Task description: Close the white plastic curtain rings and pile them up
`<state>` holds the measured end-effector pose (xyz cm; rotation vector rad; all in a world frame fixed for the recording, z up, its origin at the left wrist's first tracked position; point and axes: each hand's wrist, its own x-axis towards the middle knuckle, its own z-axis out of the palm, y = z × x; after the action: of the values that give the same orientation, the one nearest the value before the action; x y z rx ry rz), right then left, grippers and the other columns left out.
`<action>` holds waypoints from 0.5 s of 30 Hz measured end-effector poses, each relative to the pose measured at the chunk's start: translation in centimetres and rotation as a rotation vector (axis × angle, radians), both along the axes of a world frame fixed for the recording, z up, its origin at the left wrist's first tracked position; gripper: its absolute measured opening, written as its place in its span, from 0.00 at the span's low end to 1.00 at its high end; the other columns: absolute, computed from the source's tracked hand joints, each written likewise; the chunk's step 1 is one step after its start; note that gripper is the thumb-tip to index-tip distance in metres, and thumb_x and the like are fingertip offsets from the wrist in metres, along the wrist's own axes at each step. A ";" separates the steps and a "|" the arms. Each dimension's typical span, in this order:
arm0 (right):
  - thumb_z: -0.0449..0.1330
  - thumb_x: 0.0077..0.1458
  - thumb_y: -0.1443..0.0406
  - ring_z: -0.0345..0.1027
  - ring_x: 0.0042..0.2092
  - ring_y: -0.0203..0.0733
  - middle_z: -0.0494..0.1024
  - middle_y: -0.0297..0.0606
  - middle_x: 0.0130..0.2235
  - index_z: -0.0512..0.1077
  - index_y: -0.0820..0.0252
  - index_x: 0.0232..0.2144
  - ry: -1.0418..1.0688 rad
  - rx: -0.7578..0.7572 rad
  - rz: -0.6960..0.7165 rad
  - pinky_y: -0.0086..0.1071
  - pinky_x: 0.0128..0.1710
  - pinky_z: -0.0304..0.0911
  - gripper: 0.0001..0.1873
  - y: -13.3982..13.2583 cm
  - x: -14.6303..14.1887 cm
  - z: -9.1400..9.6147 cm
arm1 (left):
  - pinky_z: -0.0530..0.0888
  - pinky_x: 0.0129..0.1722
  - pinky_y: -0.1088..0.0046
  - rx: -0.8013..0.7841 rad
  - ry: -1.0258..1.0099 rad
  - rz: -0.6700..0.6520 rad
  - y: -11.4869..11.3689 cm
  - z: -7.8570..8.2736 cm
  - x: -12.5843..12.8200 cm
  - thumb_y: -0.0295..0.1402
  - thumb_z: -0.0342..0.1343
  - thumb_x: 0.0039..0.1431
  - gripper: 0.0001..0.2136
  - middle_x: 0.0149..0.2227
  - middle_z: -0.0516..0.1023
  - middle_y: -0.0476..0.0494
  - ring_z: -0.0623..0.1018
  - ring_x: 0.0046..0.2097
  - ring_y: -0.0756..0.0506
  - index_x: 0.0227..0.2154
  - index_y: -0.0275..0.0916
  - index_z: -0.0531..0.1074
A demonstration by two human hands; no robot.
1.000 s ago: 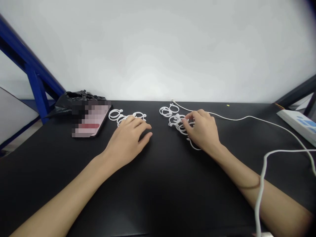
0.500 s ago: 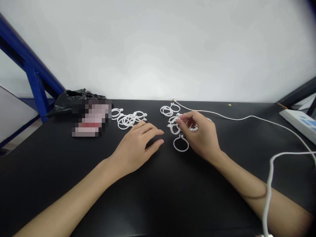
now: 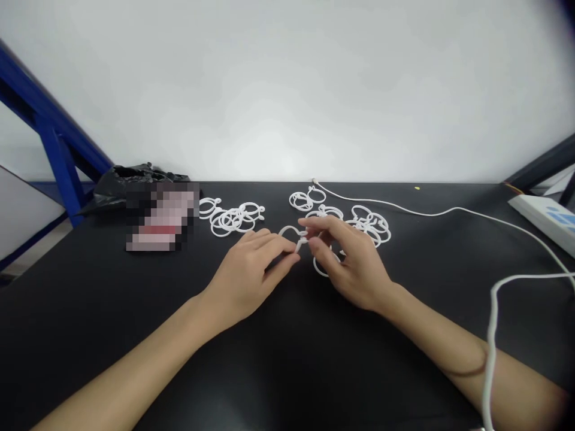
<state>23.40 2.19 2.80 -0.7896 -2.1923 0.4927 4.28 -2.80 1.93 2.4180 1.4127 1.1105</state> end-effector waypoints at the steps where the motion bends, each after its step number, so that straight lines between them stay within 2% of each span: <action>1: 0.55 0.62 0.68 0.70 0.33 0.35 0.77 0.36 0.38 0.69 0.59 0.50 -0.002 -0.006 0.052 0.30 0.36 0.68 0.14 -0.1 0.1 0.0 | 0.70 0.38 0.70 0.045 0.048 -0.004 0.1 -0.2 -0.2 0.31 0.51 0.67 0.06 0.31 0.77 0.50 0.73 0.34 0.49 0.35 0.39 0.71; 4: 0.56 0.60 0.69 0.71 0.33 0.34 0.76 0.36 0.37 0.71 0.60 0.49 -0.011 -0.007 0.110 0.29 0.36 0.69 0.14 -0.2 0.1 -0.1 | 0.69 0.39 0.68 0.104 0.121 0.012 0.2 -0.4 -0.5 0.32 0.51 0.68 0.07 0.32 0.77 0.49 0.72 0.34 0.48 0.34 0.38 0.71; 10: 0.57 0.60 0.70 0.73 0.34 0.33 0.79 0.35 0.35 0.74 0.61 0.41 0.026 0.002 0.044 0.26 0.34 0.69 0.08 -0.1 -0.3 -0.4 | 0.69 0.40 0.68 0.166 0.136 0.009 0.2 -0.3 -0.5 0.33 0.52 0.67 0.07 0.32 0.78 0.49 0.73 0.34 0.48 0.34 0.38 0.72; 15: 0.58 0.60 0.70 0.74 0.35 0.33 0.80 0.34 0.37 0.75 0.59 0.41 0.063 -0.131 0.020 0.26 0.35 0.69 0.08 0.1 -0.1 -0.1 | 0.70 0.41 0.67 0.190 0.146 -0.017 0.3 -0.4 -0.6 0.29 0.53 0.66 0.04 0.35 0.78 0.47 0.75 0.36 0.47 0.38 0.36 0.72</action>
<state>23.26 2.30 2.68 -0.8107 -2.1281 0.6684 3.70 -2.49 1.57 2.6877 1.3819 1.1325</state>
